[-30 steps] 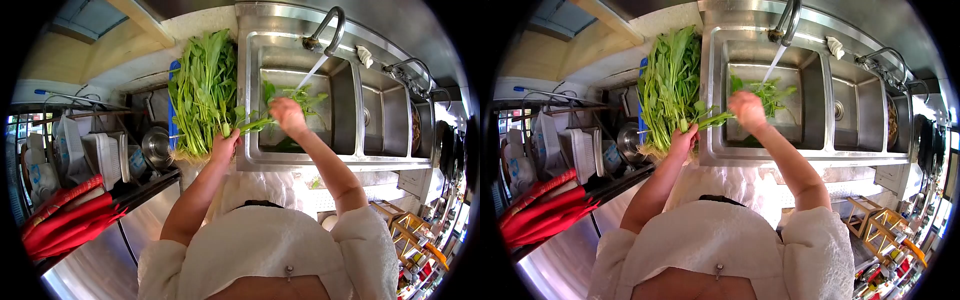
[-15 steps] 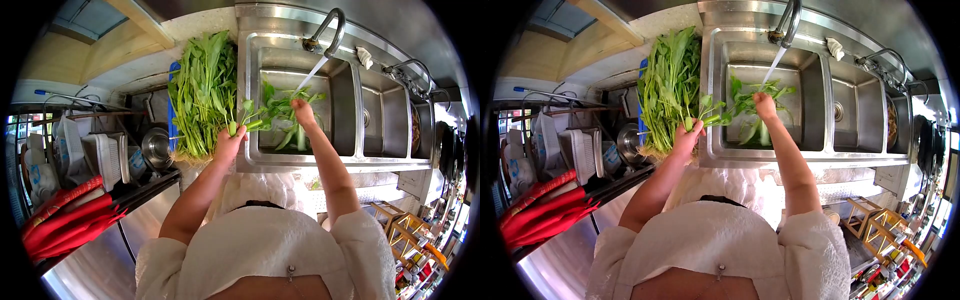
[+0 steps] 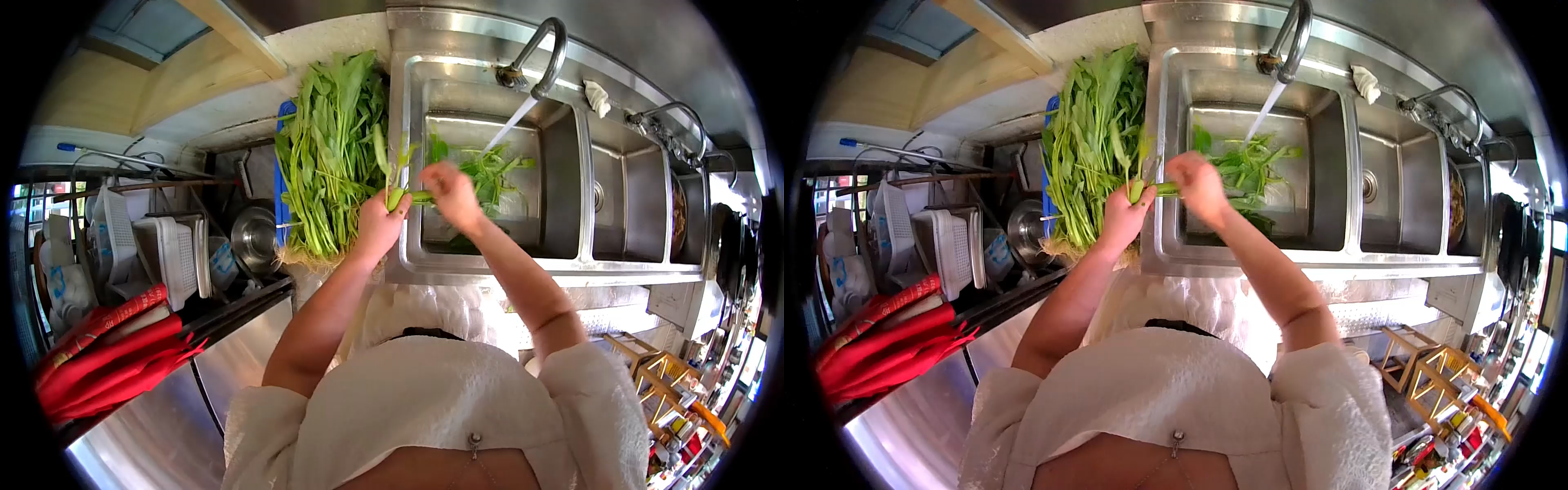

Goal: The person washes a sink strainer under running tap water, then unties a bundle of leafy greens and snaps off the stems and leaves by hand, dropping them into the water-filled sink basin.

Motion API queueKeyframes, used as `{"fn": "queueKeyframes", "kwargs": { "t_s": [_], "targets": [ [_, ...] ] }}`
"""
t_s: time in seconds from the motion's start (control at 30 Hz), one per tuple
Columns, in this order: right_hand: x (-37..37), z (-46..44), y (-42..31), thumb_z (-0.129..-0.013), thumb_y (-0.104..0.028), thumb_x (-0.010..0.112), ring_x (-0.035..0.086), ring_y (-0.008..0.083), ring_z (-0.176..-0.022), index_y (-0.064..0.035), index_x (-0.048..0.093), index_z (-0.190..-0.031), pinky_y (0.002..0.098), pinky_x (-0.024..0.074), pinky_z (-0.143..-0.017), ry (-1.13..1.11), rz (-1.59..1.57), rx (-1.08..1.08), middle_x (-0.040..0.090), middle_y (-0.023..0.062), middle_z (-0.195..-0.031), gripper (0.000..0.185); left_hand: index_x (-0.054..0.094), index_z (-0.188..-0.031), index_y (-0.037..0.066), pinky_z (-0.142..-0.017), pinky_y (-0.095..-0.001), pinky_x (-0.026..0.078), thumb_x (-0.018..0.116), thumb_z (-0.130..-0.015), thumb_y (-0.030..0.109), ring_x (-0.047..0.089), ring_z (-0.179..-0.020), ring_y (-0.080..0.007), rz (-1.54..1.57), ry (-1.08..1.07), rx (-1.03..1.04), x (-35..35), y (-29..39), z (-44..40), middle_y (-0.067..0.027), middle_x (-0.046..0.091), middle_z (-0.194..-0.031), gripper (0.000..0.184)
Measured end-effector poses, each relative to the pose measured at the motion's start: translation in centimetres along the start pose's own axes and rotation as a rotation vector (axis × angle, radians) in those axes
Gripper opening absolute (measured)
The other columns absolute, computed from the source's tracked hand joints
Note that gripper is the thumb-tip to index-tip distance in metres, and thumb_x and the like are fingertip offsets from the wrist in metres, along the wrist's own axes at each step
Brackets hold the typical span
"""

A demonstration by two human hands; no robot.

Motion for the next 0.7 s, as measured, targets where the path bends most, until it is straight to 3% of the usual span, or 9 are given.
{"fn": "queueKeyframes", "kwargs": {
  "t_s": [0.03, 0.1, 0.13, 0.17, 0.23, 0.37, 0.47, 0.57, 0.7],
  "targets": [
    [-0.7, -0.5, 4.5, -0.074, -0.014, 0.054, 0.051, 0.0238, -0.08, -0.0096, 0.06, -0.079, 0.0342, 0.0401, -0.074, 0.124, -0.277, 0.282, 0.055, 0.0051, -0.08, 0.008, 0.055, -0.07, 0.003, -0.049, -0.0244, 0.036, 0.056, -0.08, 0.019, 0.047, -0.051, -0.0098, 0.108, 0.073, -0.033, -0.3, 0.0, 0.0, -0.0002, 0.051, -0.054, 0.019],
    [-3.8, -1.3, 5.4, -0.075, -0.014, 0.054, 0.051, 0.0244, -0.082, -0.0098, 0.061, -0.08, 0.0354, 0.041, -0.072, 0.225, 0.365, 0.181, 0.056, 0.0052, -0.085, 0.009, 0.055, -0.07, 0.004, -0.043, -0.0227, 0.034, 0.055, -0.081, 0.02, 0.044, -0.046, -0.0083, 0.129, 0.09, 0.009, -0.2, -1.4, 0.1, -0.0005, 0.052, -0.055, 0.02],
    [-3.8, -0.9, 4.5, -0.074, -0.014, 0.055, 0.051, 0.025, -0.085, -0.0093, 0.059, -0.084, 0.0365, 0.041, -0.072, 0.211, 0.667, 0.111, 0.055, 0.0064, -0.091, 0.012, 0.056, -0.072, 0.004, -0.04, -0.0217, 0.031, 0.055, -0.081, 0.02, 0.042, -0.044, -0.007, 0.266, 0.087, -0.142, 0.0, -2.9, 0.2, -0.001, 0.053, -0.056, 0.018],
    [-3.7, -0.4, 4.2, -0.074, -0.014, 0.055, 0.051, 0.025, -0.085, -0.0093, 0.059, -0.084, 0.0365, 0.041, -0.072, 0.205, 0.668, 0.105, 0.055, 0.0064, -0.091, 0.012, 0.056, -0.074, 0.005, -0.036, -0.0206, 0.029, 0.055, -0.081, 0.019, 0.04, -0.041, -0.0058, 0.408, 0.084, -0.291, 0.4, -4.3, 0.4, -0.0016, 0.054, -0.056, 0.016],
    [-1.9, 0.7, -0.7, -0.073, -0.013, 0.056, 0.051, 0.0253, -0.085, -0.0087, 0.057, -0.087, 0.0368, 0.0398, -0.072, 0.152, 0.625, -0.272, 0.053, 0.0069, -0.091, 0.015, 0.057, -0.078, 0.006, -0.033, -0.0195, 0.025, 0.056, -0.08, 0.019, 0.038, -0.039, -0.0042, 0.576, 0.139, -0.386, 0.5, -5.3, 0.7, -0.0023, 0.054, -0.056, 0.014],
    [1.9, 2.3, -5.7, -0.072, -0.009, 0.055, 0.051, 0.0258, -0.083, -0.0081, 0.054, -0.087, 0.0359, 0.0395, -0.07, -0.051, 0.443, -0.412, 0.054, 0.0078, -0.091, 0.015, 0.055, -0.069, 0.003, -0.037, -0.0209, 0.032, 0.054, -0.077, 0.014, 0.045, -0.044, -0.0088, 1.011, 0.143, -0.619, 1.0, -6.5, 3.0, -0.0069, 0.058, -0.06, 0.013],
    [2.8, 0.9, -4.1, -0.073, -0.005, 0.052, 0.054, 0.0269, -0.077, -0.0075, 0.055, -0.084, 0.0365, 0.0397, -0.067, 0.04, 0.223, -0.257, 0.056, 0.0077, -0.084, 0.011, 0.054, -0.076, 0.0, -0.04, -0.024, 0.035, 0.049, -0.074, 0.013, 0.046, -0.048, -0.0139, 1.155, 0.0, -0.671, -0.6, -8.8, 6.8, -0.0121, 0.057, -0.068, 0.014],
    [5.9, -0.3, -6.1, -0.074, -0.005, 0.052, 0.054, 0.0292, -0.073, -0.0069, 0.056, -0.083, 0.0367, 0.0418, -0.062, -0.011, 0.162, -0.312, 0.056, 0.0094, -0.082, 0.01, 0.054, -0.084, -0.002, -0.042, -0.0233, 0.034, 0.047, -0.075, 0.015, 0.044, -0.051, -0.0134, 1.363, 0.005, -0.678, -4.5, -10.8, 10.9, -0.0093, 0.052, -0.064, 0.02],
    [15.9, 0.0, -6.0, -0.079, -0.013, 0.047, 0.056, 0.0304, -0.064, -0.0045, 0.054, -0.077, 0.0359, 0.0465, -0.057, -0.287, 0.268, -0.249, 0.056, 0.0128, -0.077, 0.011, 0.051, -0.097, -0.001, -0.045, -0.0243, 0.034, 0.048, -0.074, 0.01, 0.043, -0.055, -0.0141, 1.354, 0.315, -0.578, -11.3, -14.7, 13.9, -0.0065, 0.049, -0.066, 0.025]
  ]
}}
Point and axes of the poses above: each hand's wrist, its own z-axis away from the middle knuckle, its own x-axis out of the palm, y = z × x, the point moved 7 cm from there along -z, towards the middle knuckle
